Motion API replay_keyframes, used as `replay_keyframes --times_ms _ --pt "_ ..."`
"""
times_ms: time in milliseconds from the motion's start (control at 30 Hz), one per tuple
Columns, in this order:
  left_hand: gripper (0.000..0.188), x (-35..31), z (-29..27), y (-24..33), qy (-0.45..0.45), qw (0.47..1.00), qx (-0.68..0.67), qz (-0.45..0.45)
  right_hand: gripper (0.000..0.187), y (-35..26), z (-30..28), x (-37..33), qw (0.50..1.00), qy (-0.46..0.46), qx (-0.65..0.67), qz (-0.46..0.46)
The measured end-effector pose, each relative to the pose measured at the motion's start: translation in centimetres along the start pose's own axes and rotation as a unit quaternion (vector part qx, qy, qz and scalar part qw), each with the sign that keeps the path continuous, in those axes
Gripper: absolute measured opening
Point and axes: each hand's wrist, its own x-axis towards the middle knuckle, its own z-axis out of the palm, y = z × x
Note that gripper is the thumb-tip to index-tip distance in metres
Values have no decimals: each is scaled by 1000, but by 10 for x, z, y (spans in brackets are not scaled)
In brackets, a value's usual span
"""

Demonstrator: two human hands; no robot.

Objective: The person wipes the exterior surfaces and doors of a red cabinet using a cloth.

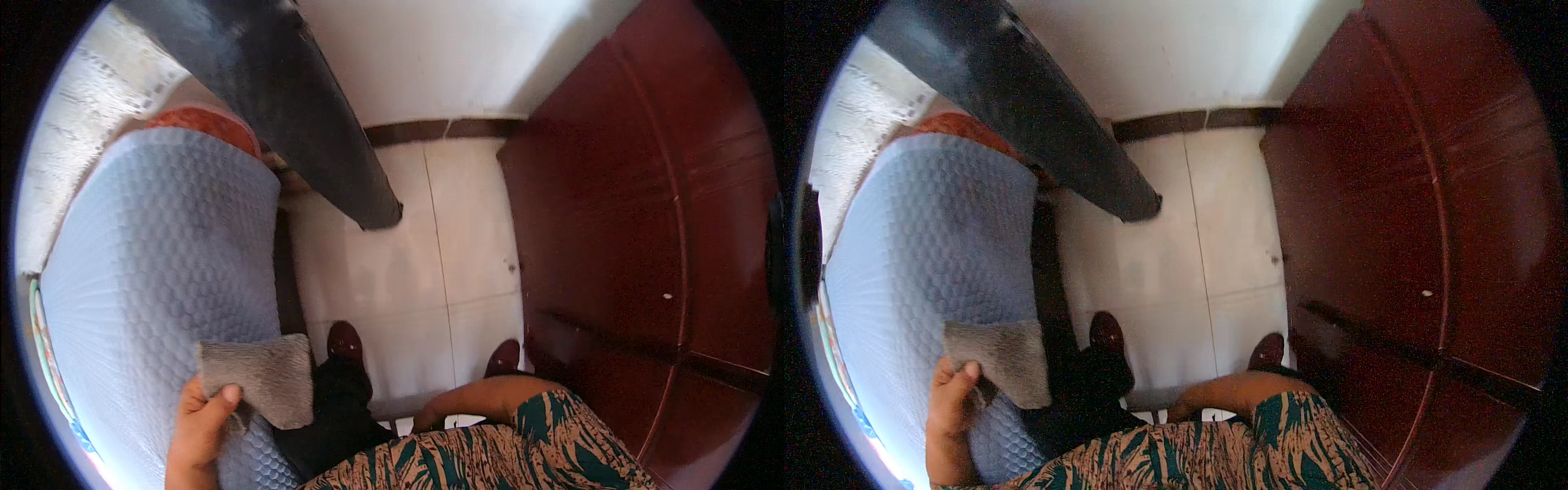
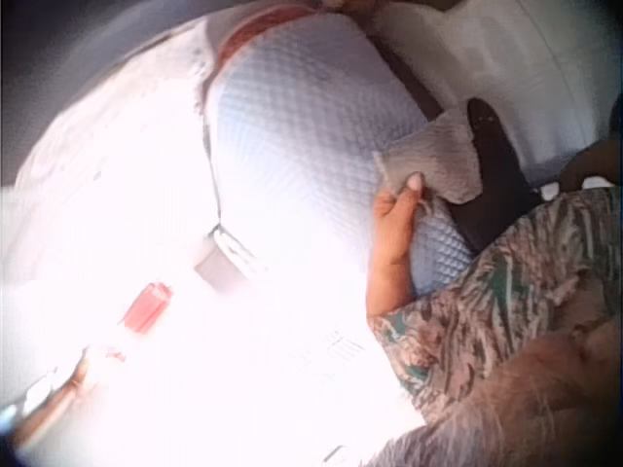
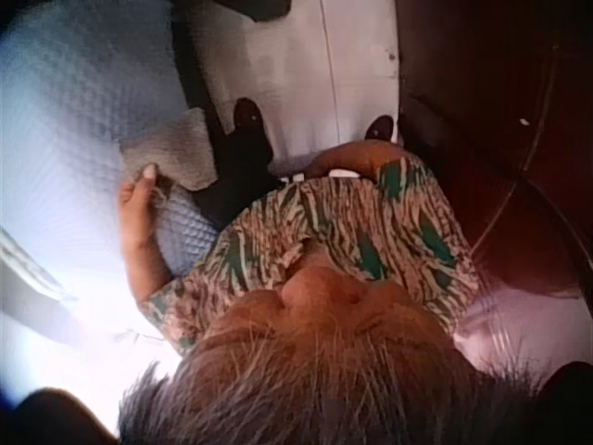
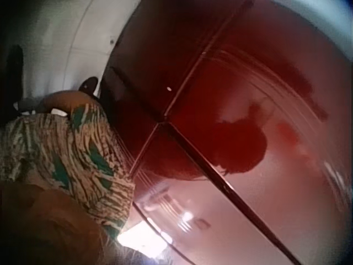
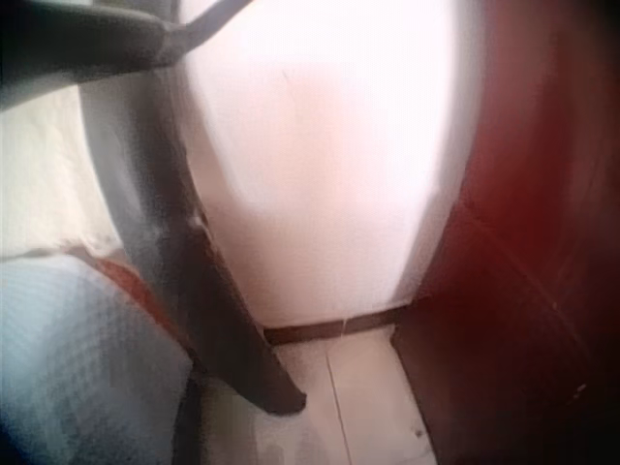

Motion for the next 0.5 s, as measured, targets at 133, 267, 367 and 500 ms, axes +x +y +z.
replay_keyframes --times_ms 133,267,367,500 --pt "35 -11 -25 -8 14 996 58 65 45 10 -20 18 989 58 -134 -5" --pt "41 -20 -86 -14 141 953 202 174 49 -23 -78 -119 885 301 -344 -93" --pt "51 -16 -80 -3 71 798 495 338 46 -31 -97 -231 804 472 -355 -72" --pt "37 18 -35 -12 73 905 280 313 36 -31 -53 -294 676 710 -178 -83"
